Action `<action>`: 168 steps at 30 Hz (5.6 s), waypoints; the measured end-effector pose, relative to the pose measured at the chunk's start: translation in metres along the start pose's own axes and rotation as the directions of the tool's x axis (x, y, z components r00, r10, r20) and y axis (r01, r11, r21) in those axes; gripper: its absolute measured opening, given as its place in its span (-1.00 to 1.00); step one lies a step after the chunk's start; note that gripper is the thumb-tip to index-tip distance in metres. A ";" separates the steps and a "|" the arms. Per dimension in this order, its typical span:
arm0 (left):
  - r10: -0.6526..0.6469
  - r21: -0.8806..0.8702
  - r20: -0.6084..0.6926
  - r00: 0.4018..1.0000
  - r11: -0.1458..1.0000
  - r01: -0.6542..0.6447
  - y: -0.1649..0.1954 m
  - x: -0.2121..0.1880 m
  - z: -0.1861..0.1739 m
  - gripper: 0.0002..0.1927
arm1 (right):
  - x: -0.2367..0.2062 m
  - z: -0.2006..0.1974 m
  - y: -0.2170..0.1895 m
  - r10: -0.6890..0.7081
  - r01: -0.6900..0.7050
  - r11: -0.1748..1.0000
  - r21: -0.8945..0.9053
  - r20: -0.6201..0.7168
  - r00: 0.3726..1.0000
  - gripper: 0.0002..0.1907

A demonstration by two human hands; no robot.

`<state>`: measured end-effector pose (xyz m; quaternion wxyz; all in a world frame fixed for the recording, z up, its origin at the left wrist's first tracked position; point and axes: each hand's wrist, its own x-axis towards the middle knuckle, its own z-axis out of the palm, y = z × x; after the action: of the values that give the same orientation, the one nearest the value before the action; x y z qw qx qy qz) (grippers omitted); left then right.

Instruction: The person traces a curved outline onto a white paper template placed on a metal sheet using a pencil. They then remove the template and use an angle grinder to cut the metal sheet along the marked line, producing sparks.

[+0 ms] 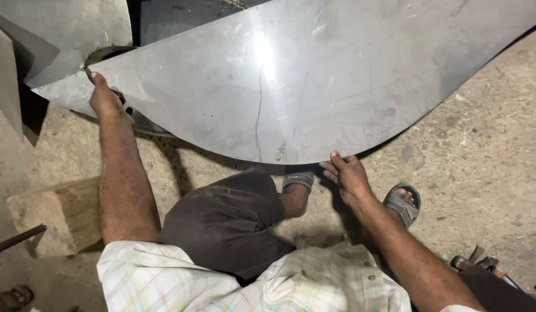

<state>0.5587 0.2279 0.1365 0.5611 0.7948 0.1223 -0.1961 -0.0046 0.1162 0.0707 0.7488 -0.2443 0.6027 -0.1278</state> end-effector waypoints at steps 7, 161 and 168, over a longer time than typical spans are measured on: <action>0.165 -0.146 0.075 0.983 0.977 -0.153 -0.059 0.012 -0.006 -0.29 | 0.017 -0.008 0.023 -0.101 0.103 0.994 -0.045 0.051 0.994 -0.65; 0.190 -0.836 0.458 -0.869 -0.242 -0.493 -0.075 -0.455 0.037 -0.81 | -0.221 -0.004 -0.110 0.151 0.247 -0.799 -0.549 0.214 0.965 -0.43; 0.142 -0.845 0.472 -0.870 -0.209 -0.492 -0.068 -0.459 0.026 -0.79 | -0.217 -0.021 -0.108 0.136 0.282 -0.745 -0.605 0.276 0.951 -0.37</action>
<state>0.1163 0.2386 0.2780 0.2219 0.2248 -0.9433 -0.1024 -0.0659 0.1259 0.3058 0.0812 -0.8569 0.2121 0.4627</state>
